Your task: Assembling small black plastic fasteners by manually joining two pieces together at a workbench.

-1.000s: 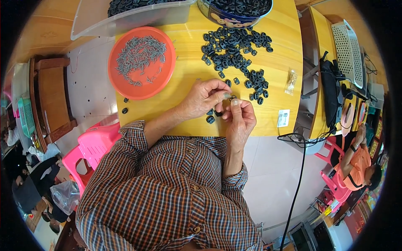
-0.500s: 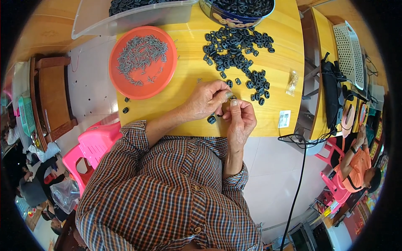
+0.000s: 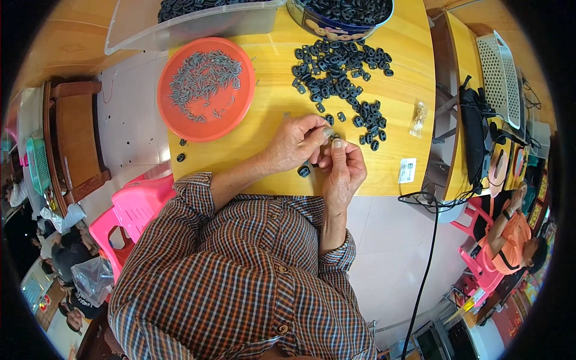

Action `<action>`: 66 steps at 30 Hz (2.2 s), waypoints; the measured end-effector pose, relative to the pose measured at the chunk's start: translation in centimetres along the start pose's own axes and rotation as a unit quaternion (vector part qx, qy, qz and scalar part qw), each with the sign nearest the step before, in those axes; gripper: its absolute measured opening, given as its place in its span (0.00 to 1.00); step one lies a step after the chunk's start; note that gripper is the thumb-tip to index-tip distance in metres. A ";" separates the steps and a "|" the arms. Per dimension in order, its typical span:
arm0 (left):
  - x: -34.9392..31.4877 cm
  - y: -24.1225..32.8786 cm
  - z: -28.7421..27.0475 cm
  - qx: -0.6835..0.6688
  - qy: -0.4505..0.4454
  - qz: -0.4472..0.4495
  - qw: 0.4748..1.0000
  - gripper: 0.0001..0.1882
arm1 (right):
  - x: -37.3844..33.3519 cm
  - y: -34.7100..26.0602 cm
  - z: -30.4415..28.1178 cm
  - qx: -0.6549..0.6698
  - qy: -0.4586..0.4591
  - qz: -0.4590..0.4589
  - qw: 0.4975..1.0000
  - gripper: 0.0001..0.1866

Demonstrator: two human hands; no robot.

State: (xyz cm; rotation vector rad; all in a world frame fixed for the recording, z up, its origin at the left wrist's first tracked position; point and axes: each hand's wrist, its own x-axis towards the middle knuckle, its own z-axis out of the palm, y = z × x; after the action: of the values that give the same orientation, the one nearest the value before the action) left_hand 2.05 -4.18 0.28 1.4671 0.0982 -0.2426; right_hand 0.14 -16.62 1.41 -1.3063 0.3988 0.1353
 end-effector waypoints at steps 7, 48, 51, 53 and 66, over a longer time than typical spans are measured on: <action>0.0 0.2 -0.2 -0.015 -0.012 -0.001 1.000 0.08 | -0.1 -0.3 0.1 -0.014 -0.004 -0.009 1.000 0.07; 0.8 1.6 -3.4 0.199 0.112 0.141 0.963 0.05 | -0.2 -1.0 -1.6 -0.030 0.039 0.017 0.999 0.07; 1.3 1.5 -3.3 0.365 0.053 0.270 0.889 0.09 | -0.3 -1.4 -1.4 -0.048 0.040 0.020 0.998 0.07; 1.6 1.7 -2.5 0.404 0.035 0.277 0.871 0.10 | -0.2 -1.1 -1.5 -0.043 0.037 0.017 0.998 0.07; 2.7 2.4 -1.0 0.473 0.010 0.254 0.843 0.08 | -0.3 -1.0 -1.7 -0.025 0.044 0.017 0.999 0.07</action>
State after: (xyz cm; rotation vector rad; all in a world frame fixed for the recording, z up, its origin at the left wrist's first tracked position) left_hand 5.33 -3.24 1.94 2.4131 -0.4624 0.2073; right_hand -0.12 -18.44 2.09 -1.3584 0.4956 0.1171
